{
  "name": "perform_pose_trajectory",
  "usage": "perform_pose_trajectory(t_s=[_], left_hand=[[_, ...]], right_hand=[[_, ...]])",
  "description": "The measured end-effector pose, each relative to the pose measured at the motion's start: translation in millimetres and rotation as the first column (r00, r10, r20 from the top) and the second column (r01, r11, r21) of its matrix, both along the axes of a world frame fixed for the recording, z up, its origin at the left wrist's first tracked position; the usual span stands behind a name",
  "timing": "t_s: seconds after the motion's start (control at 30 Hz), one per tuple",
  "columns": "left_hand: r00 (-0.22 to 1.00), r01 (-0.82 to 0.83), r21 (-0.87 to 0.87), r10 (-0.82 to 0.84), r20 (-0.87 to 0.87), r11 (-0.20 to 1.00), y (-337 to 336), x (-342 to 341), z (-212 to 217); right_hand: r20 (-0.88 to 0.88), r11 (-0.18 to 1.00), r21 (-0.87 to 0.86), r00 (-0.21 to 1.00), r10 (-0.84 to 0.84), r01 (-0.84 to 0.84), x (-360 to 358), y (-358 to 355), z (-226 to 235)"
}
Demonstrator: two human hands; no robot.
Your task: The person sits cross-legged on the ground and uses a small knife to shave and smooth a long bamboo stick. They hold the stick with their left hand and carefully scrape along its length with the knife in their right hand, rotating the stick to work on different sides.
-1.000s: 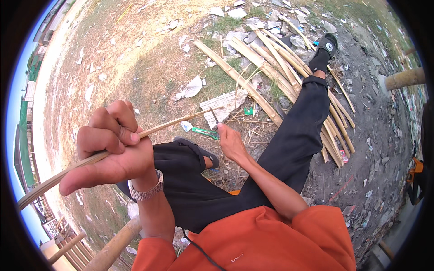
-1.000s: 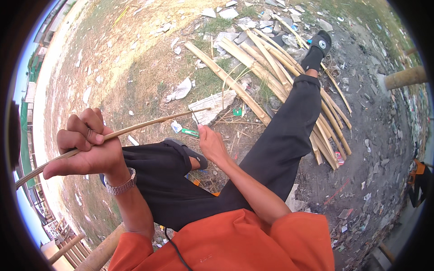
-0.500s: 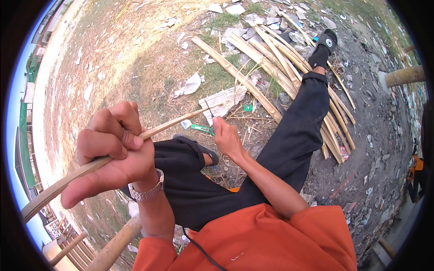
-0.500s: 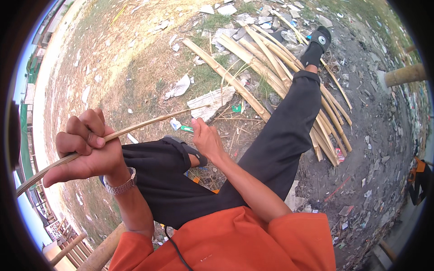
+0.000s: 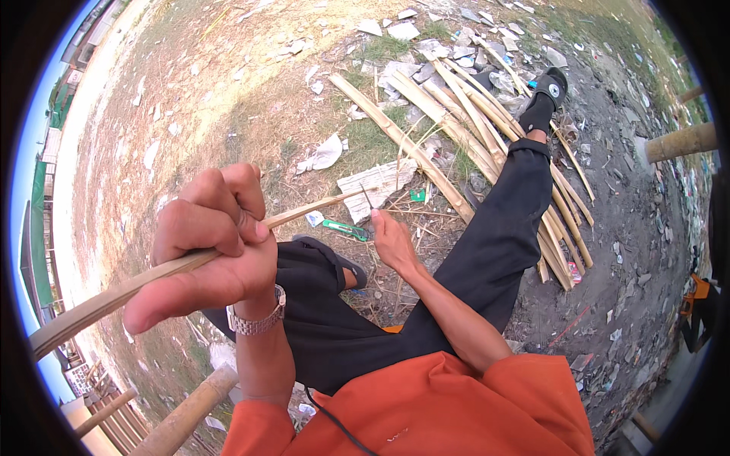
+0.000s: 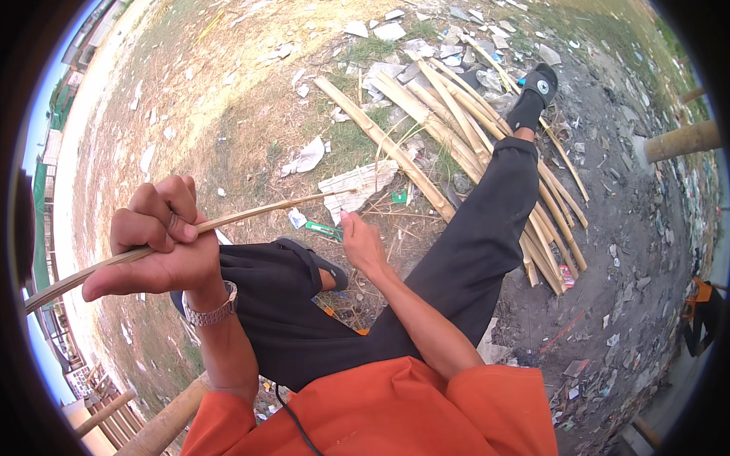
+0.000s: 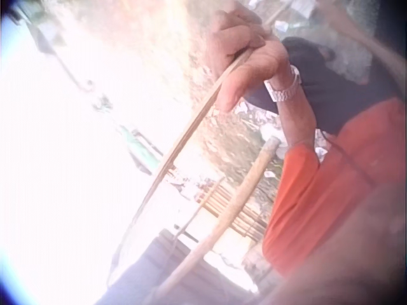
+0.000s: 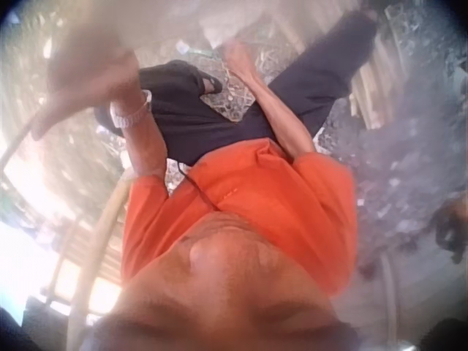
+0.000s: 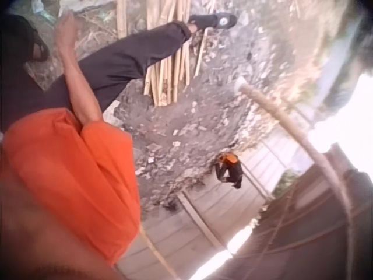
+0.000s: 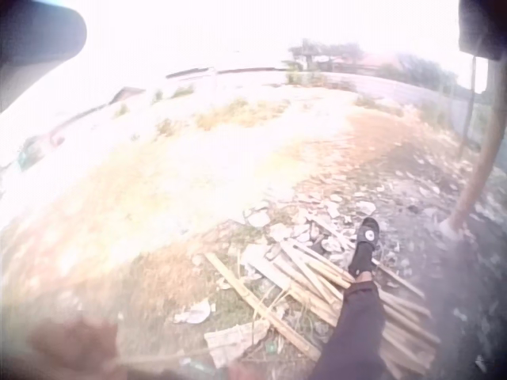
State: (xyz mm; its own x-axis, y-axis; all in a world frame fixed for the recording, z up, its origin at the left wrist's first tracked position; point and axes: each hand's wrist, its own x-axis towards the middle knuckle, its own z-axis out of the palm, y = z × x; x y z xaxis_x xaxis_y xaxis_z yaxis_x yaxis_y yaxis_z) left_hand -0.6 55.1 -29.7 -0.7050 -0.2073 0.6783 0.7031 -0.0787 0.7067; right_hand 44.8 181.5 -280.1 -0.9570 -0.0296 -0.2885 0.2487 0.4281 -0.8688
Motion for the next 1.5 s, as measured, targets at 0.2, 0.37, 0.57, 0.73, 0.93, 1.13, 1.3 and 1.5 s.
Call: perform_pose_trajectory(t_s=[0.2, 0.37, 0.57, 0.73, 0.93, 1.13, 1.3, 1.5], left_hand=[[0.998, -0.037, -0.035, 0.039, 0.043, 0.999, 4, -11, 5], [0.997, -0.082, -0.063, 0.082, -0.001, 0.995, 4, -19, 9], [0.997, -0.066, -0.03, 0.064, -0.05, 0.997, -5, -23, 11], [0.998, -0.051, -0.034, 0.051, -0.023, 0.998, -4, -18, 7], [0.997, -0.075, -0.062, 0.074, -0.006, 0.995, -5, -20, 11], [0.991, -0.003, -0.114, 0.018, 0.135, 0.993, -8, -30, 10], [0.975, -0.102, -0.056, 0.111, 0.19, 0.993, -25, -38, 12], [0.971, -0.212, 0.018, 0.208, 0.114, 0.977, -31, -27, 7]], right_hand=[[-0.008, 0.993, 0.11, 0.999, -0.035, 0.036, -6, -6, -10], [0.119, 0.99, 0.132, 0.991, -0.057, 0.041, -9, -22, 10], [0.102, 0.98, 0.182, 0.99, -0.097, 0.077, -13, -28, 6], [0.083, 0.985, 0.159, 0.993, -0.079, 0.065, -4, -28, 5], [0.064, 0.993, 0.079, 0.994, -0.089, 0.084, -4, -27, 15], [0.075, 0.994, 0.113, 0.997, -0.016, 0.008, -20, -9, -10], [0.063, 0.997, 0.054, 0.997, 0.049, -0.052, -31, -23, 25], [0.096, 0.994, 0.081, 0.993, 0.066, -0.074, -23, -8, 4]])
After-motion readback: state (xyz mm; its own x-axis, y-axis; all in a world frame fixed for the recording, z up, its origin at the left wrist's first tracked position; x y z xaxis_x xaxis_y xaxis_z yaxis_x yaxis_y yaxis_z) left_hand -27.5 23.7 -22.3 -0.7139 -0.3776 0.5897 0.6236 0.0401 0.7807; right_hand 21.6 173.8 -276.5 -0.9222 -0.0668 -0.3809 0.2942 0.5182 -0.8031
